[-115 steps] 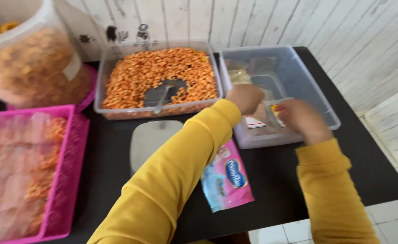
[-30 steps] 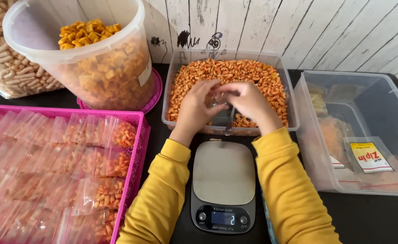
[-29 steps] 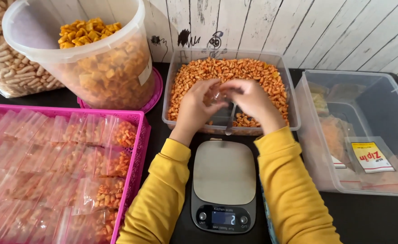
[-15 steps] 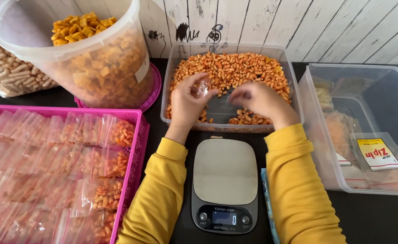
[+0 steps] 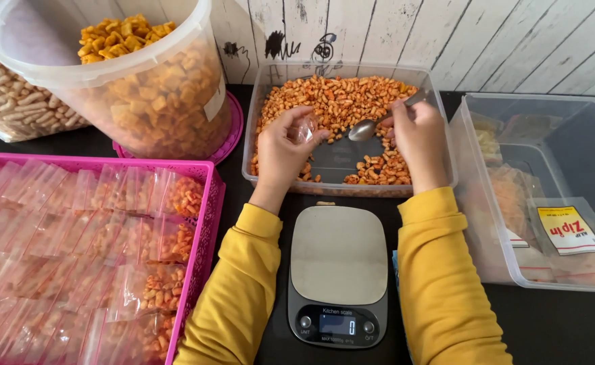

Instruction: The person is portioning snacks into small plastic bags, weighing each bag on a digital scale to ensure a specific weight, and then placing the filled bags into a pink tray.

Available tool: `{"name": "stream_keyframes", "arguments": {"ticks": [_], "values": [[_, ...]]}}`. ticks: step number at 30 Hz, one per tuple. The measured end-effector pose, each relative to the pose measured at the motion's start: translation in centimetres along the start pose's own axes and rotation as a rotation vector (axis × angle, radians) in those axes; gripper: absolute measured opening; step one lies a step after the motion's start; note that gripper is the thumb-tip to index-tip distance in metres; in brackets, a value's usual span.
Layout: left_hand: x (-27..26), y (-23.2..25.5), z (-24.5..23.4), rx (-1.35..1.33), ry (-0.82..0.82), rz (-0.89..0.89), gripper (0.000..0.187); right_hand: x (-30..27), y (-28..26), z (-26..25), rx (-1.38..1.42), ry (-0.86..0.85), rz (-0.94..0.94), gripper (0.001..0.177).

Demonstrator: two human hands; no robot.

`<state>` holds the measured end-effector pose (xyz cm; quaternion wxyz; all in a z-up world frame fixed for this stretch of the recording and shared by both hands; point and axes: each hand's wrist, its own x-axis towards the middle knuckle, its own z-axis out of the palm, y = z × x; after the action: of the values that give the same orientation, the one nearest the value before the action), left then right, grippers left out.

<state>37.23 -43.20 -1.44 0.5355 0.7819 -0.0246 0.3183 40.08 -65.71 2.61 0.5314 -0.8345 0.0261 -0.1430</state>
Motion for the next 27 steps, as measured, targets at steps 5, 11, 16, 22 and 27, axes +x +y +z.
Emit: {"name": "stream_keyframes", "arguments": {"ticks": [5,11,16,22,27], "values": [[0.2,0.6,-0.3,-0.003,0.022,0.040,0.051,-0.3,0.2,2.5,0.113,-0.091,0.096,0.025],[0.3,0.4,-0.1,0.016,0.043,0.079,0.052,-1.8,-2.3,2.4,0.253,-0.335,0.349,0.030],[0.0,0.3,-0.3,0.020,0.054,0.073,0.053,-0.3,0.5,2.0,0.395,-0.331,0.429,0.027],[0.0,0.5,-0.5,-0.012,0.029,0.078,0.051,0.7,0.2,0.2,0.479,-0.140,0.341,0.023],[0.1,-0.4,0.2,-0.030,0.006,0.078,0.051,1.4,-1.0,-1.1,0.521,-0.053,0.204,0.020]]}}
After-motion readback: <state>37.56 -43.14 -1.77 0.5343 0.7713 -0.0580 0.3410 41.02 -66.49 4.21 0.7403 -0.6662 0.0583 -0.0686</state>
